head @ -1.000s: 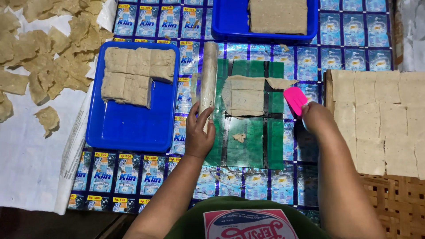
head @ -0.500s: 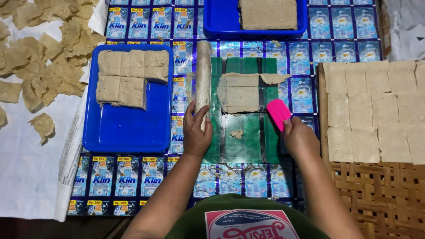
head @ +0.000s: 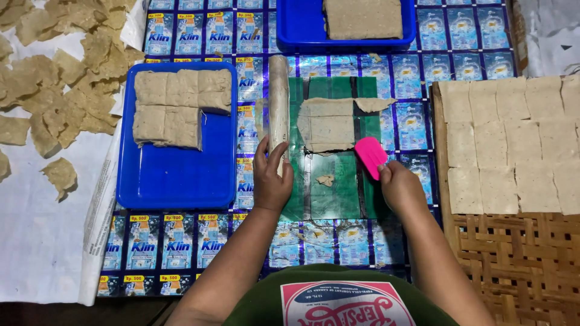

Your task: Rolling out dough and cutting it into squares to prepare crackers for drying.

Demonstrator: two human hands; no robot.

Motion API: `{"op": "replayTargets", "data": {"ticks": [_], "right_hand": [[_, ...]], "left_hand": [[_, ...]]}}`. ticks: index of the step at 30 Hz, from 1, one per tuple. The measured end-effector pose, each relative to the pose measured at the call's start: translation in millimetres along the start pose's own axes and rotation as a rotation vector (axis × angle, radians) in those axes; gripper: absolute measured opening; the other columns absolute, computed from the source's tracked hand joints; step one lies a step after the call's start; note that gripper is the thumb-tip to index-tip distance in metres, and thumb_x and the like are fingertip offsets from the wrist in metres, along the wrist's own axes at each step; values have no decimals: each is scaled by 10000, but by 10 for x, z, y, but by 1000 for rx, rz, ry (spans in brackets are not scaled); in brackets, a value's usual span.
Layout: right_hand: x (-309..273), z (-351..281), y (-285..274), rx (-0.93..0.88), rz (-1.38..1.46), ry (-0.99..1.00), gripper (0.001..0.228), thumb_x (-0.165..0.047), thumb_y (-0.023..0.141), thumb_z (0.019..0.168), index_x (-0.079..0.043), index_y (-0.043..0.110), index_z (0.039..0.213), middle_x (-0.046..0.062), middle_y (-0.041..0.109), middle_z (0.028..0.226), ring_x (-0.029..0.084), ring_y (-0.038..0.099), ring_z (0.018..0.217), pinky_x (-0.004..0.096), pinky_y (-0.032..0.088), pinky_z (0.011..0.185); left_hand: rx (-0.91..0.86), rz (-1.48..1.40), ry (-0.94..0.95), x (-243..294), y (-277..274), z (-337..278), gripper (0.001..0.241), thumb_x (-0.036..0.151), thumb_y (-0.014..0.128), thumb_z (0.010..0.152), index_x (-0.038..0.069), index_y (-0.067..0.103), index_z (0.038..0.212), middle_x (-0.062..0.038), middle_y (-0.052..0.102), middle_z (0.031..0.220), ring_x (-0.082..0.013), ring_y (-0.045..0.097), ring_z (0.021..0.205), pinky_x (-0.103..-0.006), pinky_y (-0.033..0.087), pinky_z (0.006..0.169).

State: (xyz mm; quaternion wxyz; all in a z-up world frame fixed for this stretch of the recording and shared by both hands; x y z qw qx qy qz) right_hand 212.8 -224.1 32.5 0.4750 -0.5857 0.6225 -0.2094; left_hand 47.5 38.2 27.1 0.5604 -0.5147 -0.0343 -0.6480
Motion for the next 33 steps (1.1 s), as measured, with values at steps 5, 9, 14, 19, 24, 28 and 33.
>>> {"op": "replayTargets", "data": {"ticks": [5,9,14,19,24,28,33], "right_hand": [[-258,-83,135,1,-32,-18,448,-431,401,1079,-95,676,1188,298,731,1059,499,655,1150,590,519,978],[-543,-403,101,-55,-29,-79,434,-444,400,1069,-109,667,1139,311,725,1027,510,655,1130,604,522,962],[-131,-105,133,83,-31,25,391,-432,361,1098,-126,589,1181,304,725,1043,521,668,1106,635,511,951],[-419,-214,249,91,-25,-39,338,-382,350,1104,-115,544,1179,302,717,1026,518,673,1089,639,503,958],[-314,-208,326,112,34,-85,314,-402,366,1101,-128,510,1152,304,699,1032,549,658,1053,663,511,909],[-291,-122,384,140,-74,-75,308,-405,349,1109,-147,512,1149,258,711,998,511,690,1018,634,531,890],[-489,-137,448,89,-9,-166,312,-424,391,1084,-153,535,1139,280,714,993,535,673,1020,660,527,868]], "left_hand": [[-5,-5,4,8,1,-3,430,111,599,907,237,661,1313,-209,487,1436,-446,553,1289,-534,478,1068],[-12,-10,6,40,-24,12,427,98,595,911,218,656,1315,-228,484,1426,-465,550,1287,-547,479,1062],[4,-3,14,-2,-2,-10,428,114,607,900,235,663,1307,-211,495,1420,-444,560,1282,-525,481,1060],[6,10,14,7,-9,-12,431,121,612,899,243,660,1310,-209,491,1427,-440,558,1287,-525,485,1056],[4,-8,11,10,-18,-2,433,126,603,902,246,662,1313,-211,493,1426,-445,558,1283,-531,477,1063],[9,-5,21,15,-18,6,428,125,602,905,240,660,1312,-211,493,1425,-442,558,1284,-531,474,1066],[5,-10,15,5,-12,-4,442,116,606,903,248,660,1321,-207,492,1433,-440,549,1301,-533,469,1075]]}}
Point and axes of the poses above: each hand's wrist, its own z-axis towards the middle knuckle, its own y-axis out of the palm, x = y × z, the point moved 7 cm from there along z, towards the middle knuckle
